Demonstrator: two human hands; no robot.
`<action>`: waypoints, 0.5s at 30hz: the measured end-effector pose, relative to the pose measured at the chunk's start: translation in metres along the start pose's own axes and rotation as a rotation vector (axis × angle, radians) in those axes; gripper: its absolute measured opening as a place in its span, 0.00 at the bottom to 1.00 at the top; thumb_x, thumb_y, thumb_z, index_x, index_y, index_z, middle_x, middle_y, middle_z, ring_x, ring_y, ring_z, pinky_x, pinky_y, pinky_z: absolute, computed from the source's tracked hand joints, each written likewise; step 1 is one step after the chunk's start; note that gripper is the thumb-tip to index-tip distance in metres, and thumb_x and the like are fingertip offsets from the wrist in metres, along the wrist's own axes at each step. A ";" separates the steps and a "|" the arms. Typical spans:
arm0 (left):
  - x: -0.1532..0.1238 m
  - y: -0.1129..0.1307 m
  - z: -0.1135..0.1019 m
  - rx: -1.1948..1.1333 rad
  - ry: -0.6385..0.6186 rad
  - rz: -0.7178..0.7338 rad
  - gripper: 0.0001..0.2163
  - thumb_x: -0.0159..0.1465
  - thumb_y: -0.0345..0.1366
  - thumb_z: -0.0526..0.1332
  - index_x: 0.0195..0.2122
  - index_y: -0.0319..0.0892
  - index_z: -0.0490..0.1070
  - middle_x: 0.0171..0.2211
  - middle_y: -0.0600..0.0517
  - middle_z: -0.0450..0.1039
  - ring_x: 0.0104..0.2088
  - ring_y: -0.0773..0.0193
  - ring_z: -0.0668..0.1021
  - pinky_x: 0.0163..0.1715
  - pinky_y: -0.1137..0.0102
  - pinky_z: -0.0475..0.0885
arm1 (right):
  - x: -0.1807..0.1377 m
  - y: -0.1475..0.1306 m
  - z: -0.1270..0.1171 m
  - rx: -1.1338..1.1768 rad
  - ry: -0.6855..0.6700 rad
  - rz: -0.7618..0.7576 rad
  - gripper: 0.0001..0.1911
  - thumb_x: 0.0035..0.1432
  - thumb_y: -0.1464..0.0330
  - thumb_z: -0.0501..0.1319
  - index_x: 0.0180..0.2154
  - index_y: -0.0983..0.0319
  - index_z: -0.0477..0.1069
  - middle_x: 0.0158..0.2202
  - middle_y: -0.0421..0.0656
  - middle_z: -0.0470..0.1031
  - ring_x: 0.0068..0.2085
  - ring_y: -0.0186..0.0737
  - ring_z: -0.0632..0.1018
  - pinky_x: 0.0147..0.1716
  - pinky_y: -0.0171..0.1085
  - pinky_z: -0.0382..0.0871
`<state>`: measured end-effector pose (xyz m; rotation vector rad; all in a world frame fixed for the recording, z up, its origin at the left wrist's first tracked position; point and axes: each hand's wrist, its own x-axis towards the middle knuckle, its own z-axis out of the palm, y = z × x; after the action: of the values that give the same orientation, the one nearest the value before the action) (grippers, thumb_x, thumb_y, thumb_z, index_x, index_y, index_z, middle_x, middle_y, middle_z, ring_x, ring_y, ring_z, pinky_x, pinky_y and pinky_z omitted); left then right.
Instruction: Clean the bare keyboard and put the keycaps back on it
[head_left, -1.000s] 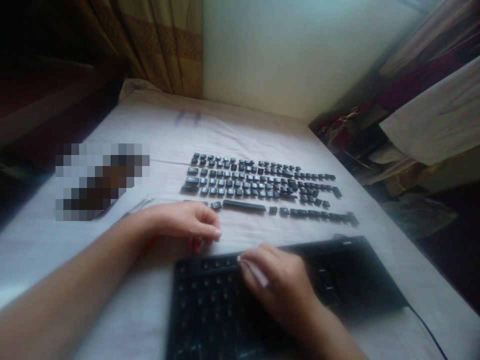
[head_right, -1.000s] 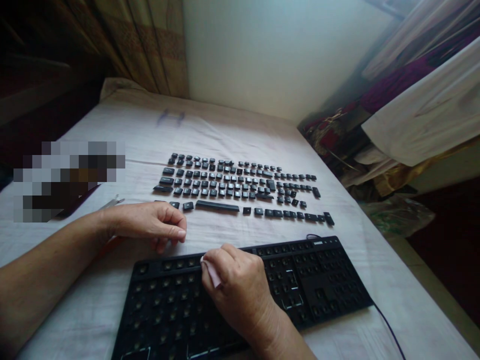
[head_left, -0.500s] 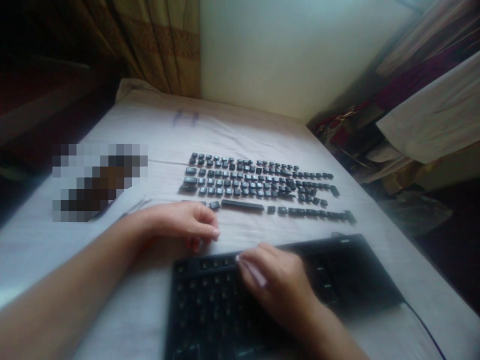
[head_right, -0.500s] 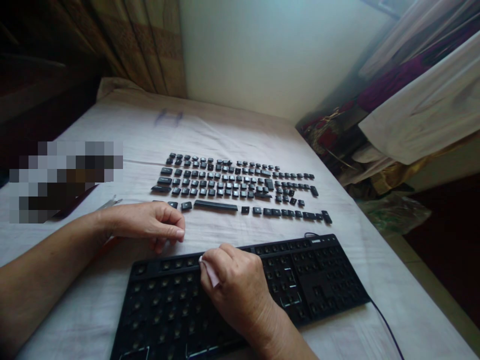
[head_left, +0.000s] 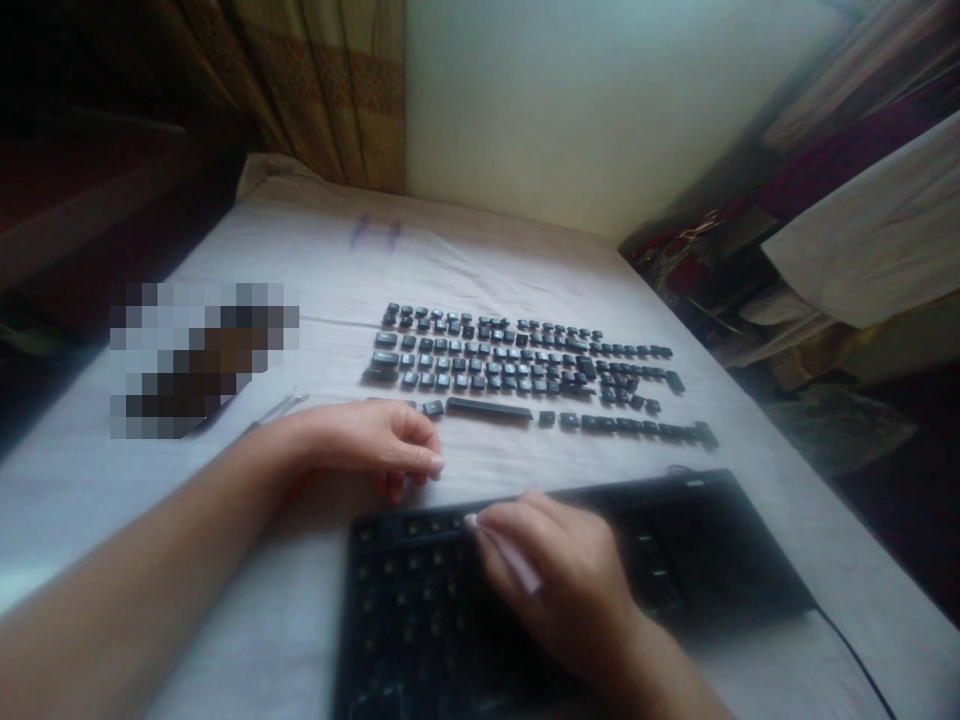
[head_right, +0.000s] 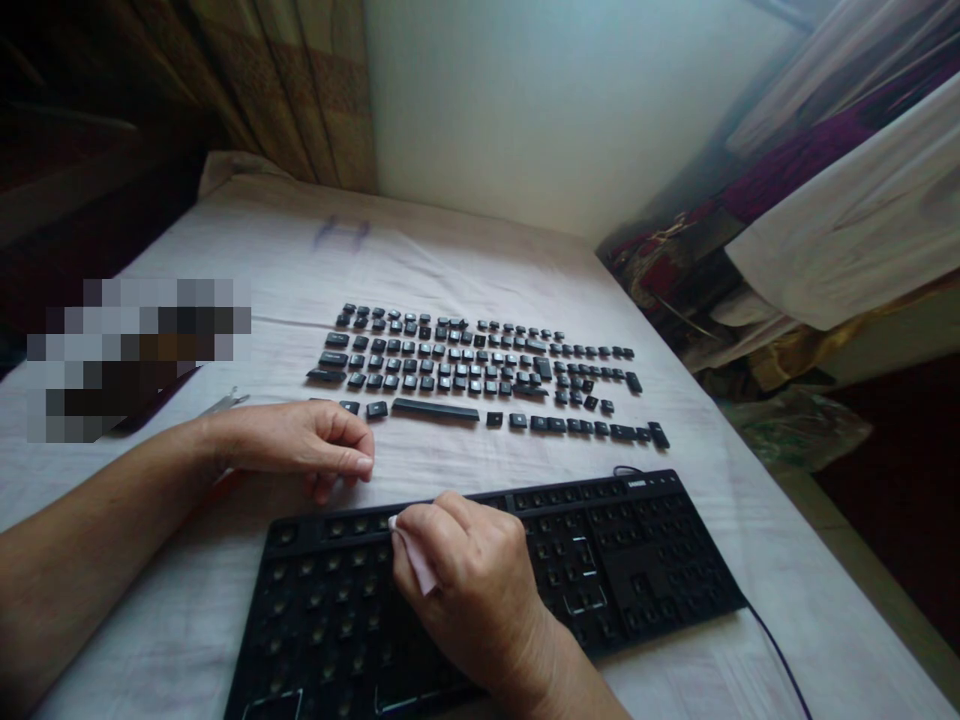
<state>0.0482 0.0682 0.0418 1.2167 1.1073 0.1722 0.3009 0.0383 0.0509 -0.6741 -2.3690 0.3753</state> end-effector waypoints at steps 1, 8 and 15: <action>0.000 0.001 0.000 0.000 0.003 0.000 0.21 0.54 0.56 0.67 0.33 0.42 0.73 0.23 0.56 0.73 0.23 0.69 0.75 0.22 0.76 0.66 | 0.000 -0.001 0.001 -0.004 -0.001 0.000 0.07 0.62 0.76 0.60 0.32 0.65 0.75 0.23 0.41 0.74 0.22 0.33 0.74 0.23 0.31 0.66; 0.001 0.000 0.000 -0.005 -0.006 0.019 0.20 0.55 0.55 0.67 0.33 0.42 0.73 0.24 0.56 0.73 0.23 0.69 0.75 0.22 0.76 0.67 | 0.001 -0.003 0.006 -0.048 -0.045 0.000 0.10 0.64 0.75 0.58 0.31 0.64 0.76 0.23 0.40 0.74 0.21 0.33 0.73 0.23 0.32 0.64; 0.002 -0.004 -0.001 -0.013 -0.017 0.027 0.18 0.56 0.53 0.66 0.34 0.42 0.73 0.25 0.55 0.74 0.23 0.69 0.76 0.23 0.76 0.68 | 0.005 -0.005 0.007 -0.153 -0.118 0.034 0.12 0.62 0.75 0.57 0.28 0.61 0.75 0.22 0.38 0.73 0.20 0.33 0.72 0.23 0.32 0.60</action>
<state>0.0466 0.0680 0.0376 1.2194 1.0738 0.1888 0.2913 0.0367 0.0500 -0.7825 -2.5195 0.2563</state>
